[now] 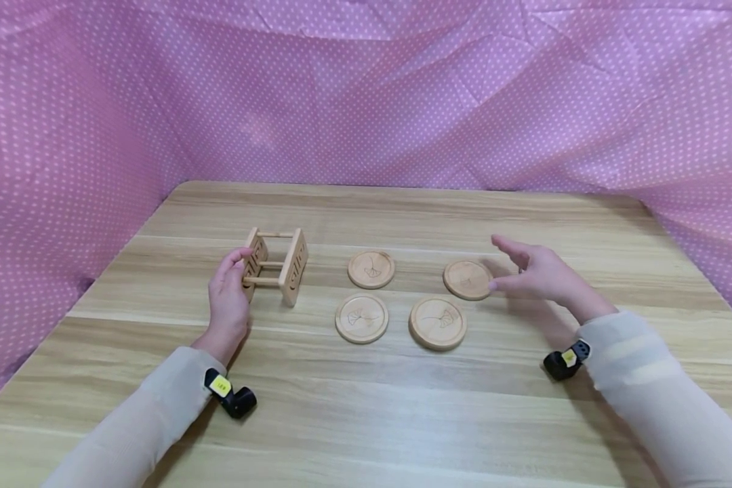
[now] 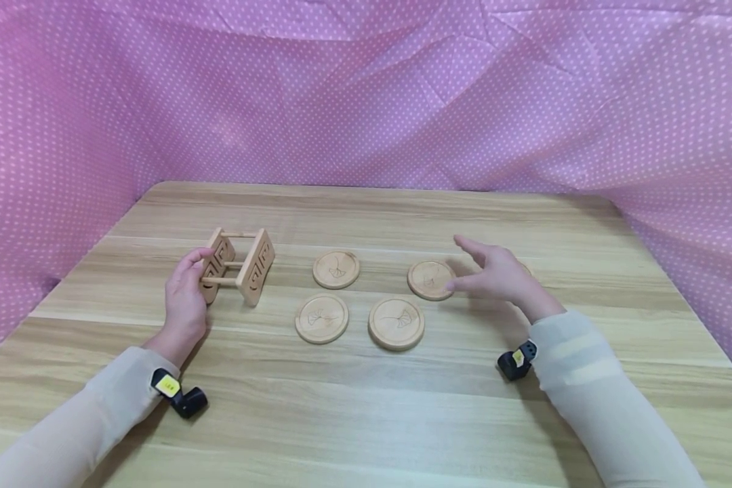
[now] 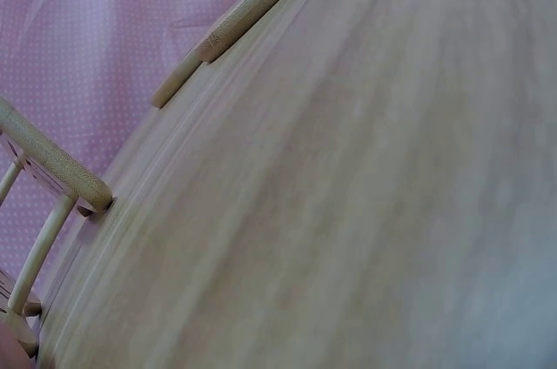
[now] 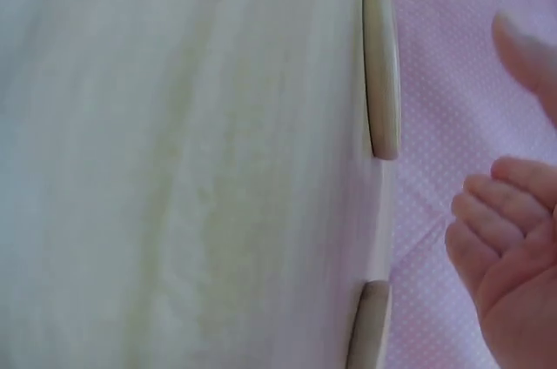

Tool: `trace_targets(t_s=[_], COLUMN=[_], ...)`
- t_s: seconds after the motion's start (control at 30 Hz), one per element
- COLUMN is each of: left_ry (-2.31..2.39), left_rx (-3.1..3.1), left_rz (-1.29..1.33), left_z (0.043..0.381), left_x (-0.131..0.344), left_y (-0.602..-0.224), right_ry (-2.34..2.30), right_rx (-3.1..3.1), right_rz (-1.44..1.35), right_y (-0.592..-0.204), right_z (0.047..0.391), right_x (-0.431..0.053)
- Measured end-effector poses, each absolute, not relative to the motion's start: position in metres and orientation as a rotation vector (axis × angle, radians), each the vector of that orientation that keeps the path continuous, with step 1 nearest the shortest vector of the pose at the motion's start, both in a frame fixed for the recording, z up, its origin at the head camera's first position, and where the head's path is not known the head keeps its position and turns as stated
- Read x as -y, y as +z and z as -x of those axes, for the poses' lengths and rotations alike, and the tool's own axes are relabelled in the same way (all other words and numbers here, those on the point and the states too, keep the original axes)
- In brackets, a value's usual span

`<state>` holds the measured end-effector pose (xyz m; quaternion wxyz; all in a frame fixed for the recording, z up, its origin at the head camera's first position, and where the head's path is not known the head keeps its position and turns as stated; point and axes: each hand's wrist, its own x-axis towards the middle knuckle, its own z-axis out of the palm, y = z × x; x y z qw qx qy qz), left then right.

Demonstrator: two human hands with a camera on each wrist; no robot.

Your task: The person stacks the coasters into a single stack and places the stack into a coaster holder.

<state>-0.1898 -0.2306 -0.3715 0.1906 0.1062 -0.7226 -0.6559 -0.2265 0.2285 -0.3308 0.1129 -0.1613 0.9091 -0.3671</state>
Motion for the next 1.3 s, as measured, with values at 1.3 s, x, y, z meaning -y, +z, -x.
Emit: trace_targets(t_s=[1.3], left_ry=[-1.854], left_rx=[1.971], left_rz=[-0.256], left_z=[0.191], left_x=[0.229], left_y=[-0.372], right_ry=[-1.099], right_rx=[-2.612], right_rz=[-0.293], right_y=[-0.338], right_z=[0.224], right_x=[-0.258])
